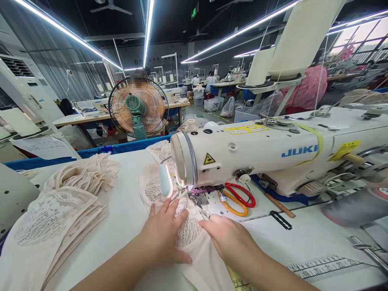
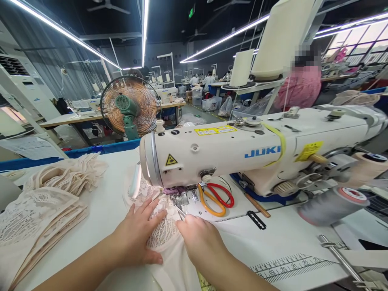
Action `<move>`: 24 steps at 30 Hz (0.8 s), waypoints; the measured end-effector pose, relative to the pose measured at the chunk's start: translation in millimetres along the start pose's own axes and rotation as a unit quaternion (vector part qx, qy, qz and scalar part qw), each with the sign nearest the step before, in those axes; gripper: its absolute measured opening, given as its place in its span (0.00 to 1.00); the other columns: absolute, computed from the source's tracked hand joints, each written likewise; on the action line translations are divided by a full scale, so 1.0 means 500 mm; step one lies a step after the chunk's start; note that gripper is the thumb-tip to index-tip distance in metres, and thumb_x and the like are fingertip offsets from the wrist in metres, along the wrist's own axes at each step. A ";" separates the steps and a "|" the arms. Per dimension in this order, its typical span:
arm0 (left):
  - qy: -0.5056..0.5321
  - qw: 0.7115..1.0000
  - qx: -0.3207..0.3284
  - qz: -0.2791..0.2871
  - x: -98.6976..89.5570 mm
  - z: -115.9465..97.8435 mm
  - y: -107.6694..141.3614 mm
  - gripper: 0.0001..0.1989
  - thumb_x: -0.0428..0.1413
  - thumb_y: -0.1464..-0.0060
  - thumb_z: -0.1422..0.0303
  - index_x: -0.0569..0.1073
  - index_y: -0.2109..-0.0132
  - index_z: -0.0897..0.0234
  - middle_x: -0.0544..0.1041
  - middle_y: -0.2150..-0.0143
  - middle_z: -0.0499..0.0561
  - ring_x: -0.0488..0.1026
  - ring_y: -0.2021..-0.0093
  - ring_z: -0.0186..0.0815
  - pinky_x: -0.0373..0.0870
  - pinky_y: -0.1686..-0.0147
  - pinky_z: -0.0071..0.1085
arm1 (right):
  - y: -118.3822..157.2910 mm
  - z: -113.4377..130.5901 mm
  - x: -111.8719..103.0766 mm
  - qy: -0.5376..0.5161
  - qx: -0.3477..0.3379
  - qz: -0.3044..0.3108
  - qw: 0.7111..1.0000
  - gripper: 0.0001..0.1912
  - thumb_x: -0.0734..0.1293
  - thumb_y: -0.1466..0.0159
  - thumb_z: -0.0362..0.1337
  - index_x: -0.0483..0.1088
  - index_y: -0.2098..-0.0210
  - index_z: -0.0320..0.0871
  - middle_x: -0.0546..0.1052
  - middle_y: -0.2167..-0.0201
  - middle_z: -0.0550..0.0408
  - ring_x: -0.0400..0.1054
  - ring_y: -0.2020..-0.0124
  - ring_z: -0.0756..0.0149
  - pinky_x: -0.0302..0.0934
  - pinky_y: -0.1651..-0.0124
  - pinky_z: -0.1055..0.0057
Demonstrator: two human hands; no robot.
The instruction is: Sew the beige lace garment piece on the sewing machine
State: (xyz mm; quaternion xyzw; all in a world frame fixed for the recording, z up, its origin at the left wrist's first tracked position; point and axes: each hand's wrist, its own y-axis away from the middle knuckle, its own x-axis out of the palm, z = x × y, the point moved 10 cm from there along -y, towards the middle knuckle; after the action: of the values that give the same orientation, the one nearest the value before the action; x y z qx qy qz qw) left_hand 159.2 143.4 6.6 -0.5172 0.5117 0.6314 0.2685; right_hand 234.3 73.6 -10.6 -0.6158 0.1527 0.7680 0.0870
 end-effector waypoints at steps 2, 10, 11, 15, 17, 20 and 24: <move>0.016 1.000 -0.009 -0.012 -0.004 0.008 -0.007 0.49 0.62 0.62 0.50 0.54 0.36 0.60 0.44 0.33 0.63 0.39 0.34 0.57 0.39 0.43 0.62 | -0.006 0.000 -0.003 0.011 -0.002 -0.005 1.000 0.17 0.56 0.38 0.29 0.71 0.56 0.48 0.73 0.69 0.53 0.67 0.67 0.61 0.40 0.74 0.70; 0.072 0.995 -0.066 -0.032 -0.005 0.046 -0.014 0.44 0.61 0.60 0.54 0.55 0.36 0.54 0.43 0.32 0.61 0.37 0.34 0.59 0.42 0.44 0.64 | -0.001 0.003 -0.003 0.038 -0.021 0.006 0.999 0.21 0.57 0.39 0.29 0.66 0.48 0.48 0.75 0.69 0.52 0.69 0.68 0.60 0.39 0.75 0.68; 0.073 0.994 -0.068 -0.035 -0.004 0.049 -0.015 0.44 0.61 0.60 0.54 0.55 0.36 0.54 0.44 0.32 0.61 0.37 0.34 0.59 0.42 0.45 0.64 | 0.001 0.003 0.000 0.041 -0.023 0.018 0.999 0.23 0.57 0.39 0.29 0.65 0.46 0.48 0.75 0.68 0.51 0.69 0.67 0.59 0.40 0.75 0.68; 0.070 0.995 -0.051 -0.049 -0.005 0.055 -0.025 0.43 0.60 0.59 0.54 0.56 0.37 0.54 0.44 0.32 0.61 0.39 0.34 0.59 0.43 0.45 0.64 | 0.000 0.003 0.003 0.045 -0.013 0.070 0.996 0.27 0.58 0.41 0.27 0.60 0.42 0.45 0.77 0.65 0.50 0.71 0.65 0.57 0.44 0.76 0.69; 0.071 0.995 -0.042 -0.052 -0.007 0.061 -0.032 0.43 0.60 0.59 0.54 0.55 0.37 0.54 0.45 0.33 0.61 0.41 0.35 0.59 0.43 0.44 0.64 | -0.005 0.006 -0.006 0.047 -0.007 0.082 0.995 0.28 0.59 0.42 0.26 0.60 0.41 0.44 0.78 0.66 0.50 0.72 0.65 0.57 0.45 0.76 0.69; 0.069 0.995 -0.034 -0.063 -0.014 0.072 -0.042 0.43 0.60 0.59 0.53 0.56 0.36 0.55 0.49 0.34 0.63 0.44 0.35 0.60 0.44 0.44 0.62 | -0.013 0.013 -0.016 0.059 0.003 0.100 0.993 0.32 0.60 0.44 0.25 0.56 0.39 0.43 0.78 0.66 0.48 0.72 0.66 0.55 0.48 0.77 0.69; 0.073 0.994 -0.010 -0.075 -0.025 0.086 -0.055 0.44 0.62 0.60 0.54 0.56 0.36 0.56 0.51 0.34 0.63 0.46 0.36 0.60 0.49 0.44 0.60 | -0.026 0.020 -0.012 0.080 0.016 0.133 0.988 0.44 0.66 0.51 0.23 0.50 0.37 0.40 0.78 0.68 0.45 0.73 0.68 0.53 0.53 0.76 0.69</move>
State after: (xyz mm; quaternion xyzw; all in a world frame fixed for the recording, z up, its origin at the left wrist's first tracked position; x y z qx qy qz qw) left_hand 170.8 194.9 5.3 -0.6013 0.4830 0.5755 0.2719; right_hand 230.6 89.7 -4.6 -0.6482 0.2524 0.7182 -0.0183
